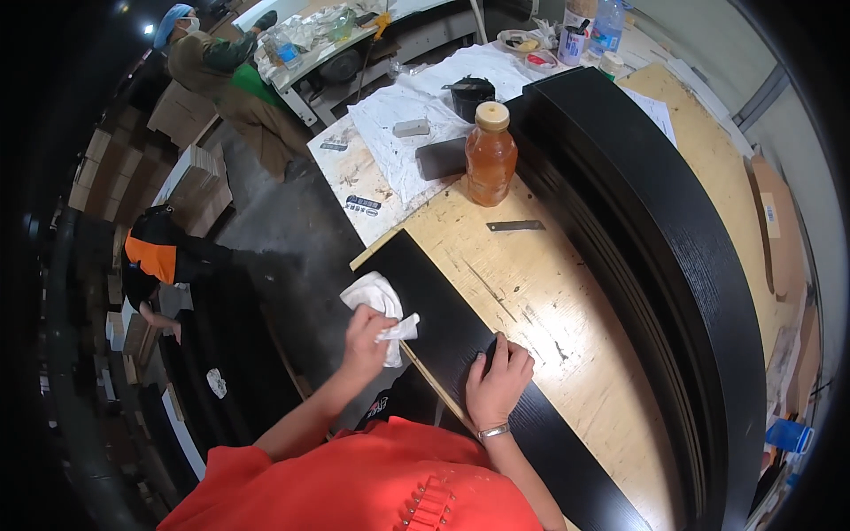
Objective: The person wipes black panels on a workbench with a cloth, refills a small bottle from a metal container on the floor, and applies liquid to the panels using the cloth and a small block.
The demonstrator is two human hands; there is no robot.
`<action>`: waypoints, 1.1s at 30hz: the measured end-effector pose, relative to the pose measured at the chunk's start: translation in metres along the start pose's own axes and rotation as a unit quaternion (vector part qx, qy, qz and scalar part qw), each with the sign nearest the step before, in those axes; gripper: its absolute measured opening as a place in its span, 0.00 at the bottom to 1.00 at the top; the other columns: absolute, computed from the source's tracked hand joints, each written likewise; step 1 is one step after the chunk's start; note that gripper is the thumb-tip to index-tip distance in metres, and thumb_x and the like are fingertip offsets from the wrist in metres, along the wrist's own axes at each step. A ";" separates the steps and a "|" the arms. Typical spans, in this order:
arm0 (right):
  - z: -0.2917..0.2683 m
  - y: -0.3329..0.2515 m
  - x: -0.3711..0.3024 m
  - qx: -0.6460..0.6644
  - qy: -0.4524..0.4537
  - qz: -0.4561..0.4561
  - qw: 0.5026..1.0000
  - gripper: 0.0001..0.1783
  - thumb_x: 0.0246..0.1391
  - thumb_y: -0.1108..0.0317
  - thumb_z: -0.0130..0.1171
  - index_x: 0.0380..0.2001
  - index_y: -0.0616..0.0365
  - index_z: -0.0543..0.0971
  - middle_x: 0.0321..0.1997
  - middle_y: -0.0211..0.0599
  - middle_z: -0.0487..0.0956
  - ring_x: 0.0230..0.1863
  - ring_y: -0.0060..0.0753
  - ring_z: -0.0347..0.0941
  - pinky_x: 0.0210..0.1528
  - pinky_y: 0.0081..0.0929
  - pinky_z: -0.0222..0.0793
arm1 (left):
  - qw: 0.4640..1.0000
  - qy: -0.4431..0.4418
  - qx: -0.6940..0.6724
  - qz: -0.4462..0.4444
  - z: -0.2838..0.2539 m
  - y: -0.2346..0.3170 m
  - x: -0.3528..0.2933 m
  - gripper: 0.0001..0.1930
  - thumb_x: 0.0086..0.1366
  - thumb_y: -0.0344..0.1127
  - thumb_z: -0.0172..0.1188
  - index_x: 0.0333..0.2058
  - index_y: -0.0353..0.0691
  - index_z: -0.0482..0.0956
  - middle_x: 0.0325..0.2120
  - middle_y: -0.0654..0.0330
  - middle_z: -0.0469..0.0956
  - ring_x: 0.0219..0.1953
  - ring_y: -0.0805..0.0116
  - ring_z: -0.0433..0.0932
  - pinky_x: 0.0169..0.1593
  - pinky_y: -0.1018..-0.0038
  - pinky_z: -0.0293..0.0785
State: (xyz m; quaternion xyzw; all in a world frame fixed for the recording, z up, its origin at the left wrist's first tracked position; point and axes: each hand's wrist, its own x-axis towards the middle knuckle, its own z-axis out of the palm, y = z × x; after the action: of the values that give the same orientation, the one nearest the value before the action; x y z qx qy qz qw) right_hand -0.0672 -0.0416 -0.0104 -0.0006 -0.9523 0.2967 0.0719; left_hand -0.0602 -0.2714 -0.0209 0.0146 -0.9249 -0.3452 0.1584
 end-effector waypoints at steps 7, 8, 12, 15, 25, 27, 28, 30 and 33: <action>-0.005 0.000 0.000 0.013 -0.002 -0.013 1.000 0.27 0.46 0.69 0.59 0.52 0.65 0.74 0.44 0.47 0.69 0.48 0.49 0.63 0.53 0.44 0.59 | 0.991 0.082 0.104 -0.034 0.000 -0.015 0.039 0.07 0.48 0.22 0.60 0.28 0.39 0.80 0.29 0.51 0.73 0.34 0.49 0.74 0.38 0.60 0.69; -0.004 0.001 0.000 0.008 -0.002 -0.005 1.000 0.27 0.46 0.69 0.59 0.52 0.65 0.74 0.44 0.47 0.69 0.48 0.49 0.63 0.54 0.44 0.59 | 0.993 0.078 0.091 0.011 0.012 -0.003 0.021 0.07 0.48 0.23 0.61 0.28 0.39 0.80 0.29 0.52 0.73 0.35 0.49 0.74 0.39 0.59 0.69; -0.006 0.000 0.000 0.021 -0.005 -0.017 1.000 0.27 0.45 0.68 0.59 0.51 0.65 0.74 0.44 0.48 0.69 0.49 0.50 0.63 0.54 0.43 0.59 | 0.991 0.042 0.128 0.001 -0.009 -0.029 0.047 0.11 0.44 0.22 0.65 0.30 0.41 0.83 0.32 0.52 0.75 0.39 0.47 0.74 0.42 0.55 0.70; -0.004 0.004 -0.002 0.017 -0.003 -0.018 1.000 0.27 0.45 0.68 0.59 0.51 0.65 0.74 0.44 0.48 0.69 0.48 0.50 0.63 0.54 0.43 0.59 | 0.973 0.130 0.180 -0.056 -0.045 -0.041 0.096 0.07 0.48 0.24 0.65 0.28 0.37 0.83 0.28 0.50 0.76 0.32 0.46 0.77 0.36 0.56 0.71; -0.006 0.000 -0.006 0.021 0.002 -0.012 1.000 0.27 0.45 0.67 0.60 0.52 0.64 0.74 0.43 0.47 0.69 0.48 0.50 0.63 0.54 0.43 0.59 | 0.985 -0.009 0.146 0.091 0.003 -0.039 0.116 0.13 0.50 0.29 0.62 0.36 0.49 0.82 0.39 0.59 0.77 0.46 0.55 0.72 0.50 0.56 0.67; -0.006 -0.002 0.002 0.028 0.014 -0.006 0.999 0.27 0.45 0.67 0.60 0.52 0.64 0.74 0.42 0.47 0.69 0.48 0.49 0.63 0.54 0.43 0.60 | 0.981 0.024 0.191 0.032 -0.026 -0.064 0.148 0.11 0.51 0.28 0.62 0.35 0.46 0.82 0.38 0.55 0.77 0.42 0.51 0.74 0.46 0.58 0.71; -0.006 -0.001 0.000 0.027 0.012 0.003 1.000 0.26 0.45 0.67 0.60 0.51 0.64 0.75 0.42 0.46 0.69 0.48 0.49 0.63 0.54 0.43 0.60 | 0.981 0.038 0.188 0.005 -0.036 -0.057 0.157 0.10 0.53 0.28 0.62 0.35 0.44 0.82 0.37 0.54 0.77 0.41 0.49 0.75 0.44 0.59 0.73; -0.005 -0.002 0.000 0.027 0.025 0.021 0.999 0.26 0.45 0.67 0.59 0.50 0.64 0.75 0.42 0.46 0.70 0.48 0.48 0.64 0.54 0.42 0.60 | 0.995 0.051 0.087 -0.015 -0.041 -0.036 0.160 0.08 0.55 0.29 0.63 0.36 0.42 0.82 0.36 0.53 0.78 0.39 0.49 0.77 0.41 0.58 0.74; -0.002 -0.008 0.000 0.022 0.024 0.036 0.999 0.24 0.45 0.67 0.59 0.48 0.63 0.77 0.42 0.44 0.70 0.47 0.48 0.64 0.53 0.41 0.61 | 0.997 -0.011 0.027 0.069 -0.028 -0.007 0.146 0.10 0.55 0.33 0.65 0.38 0.44 0.82 0.33 0.56 0.79 0.32 0.53 0.80 0.35 0.61 0.76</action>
State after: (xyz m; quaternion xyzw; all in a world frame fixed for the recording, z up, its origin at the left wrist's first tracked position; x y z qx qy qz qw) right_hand -0.0665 -0.0467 -0.0042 -0.0401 -0.9430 0.3194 0.0837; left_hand -0.1907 -0.3138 0.0356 -0.0488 -0.9346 -0.3080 0.1713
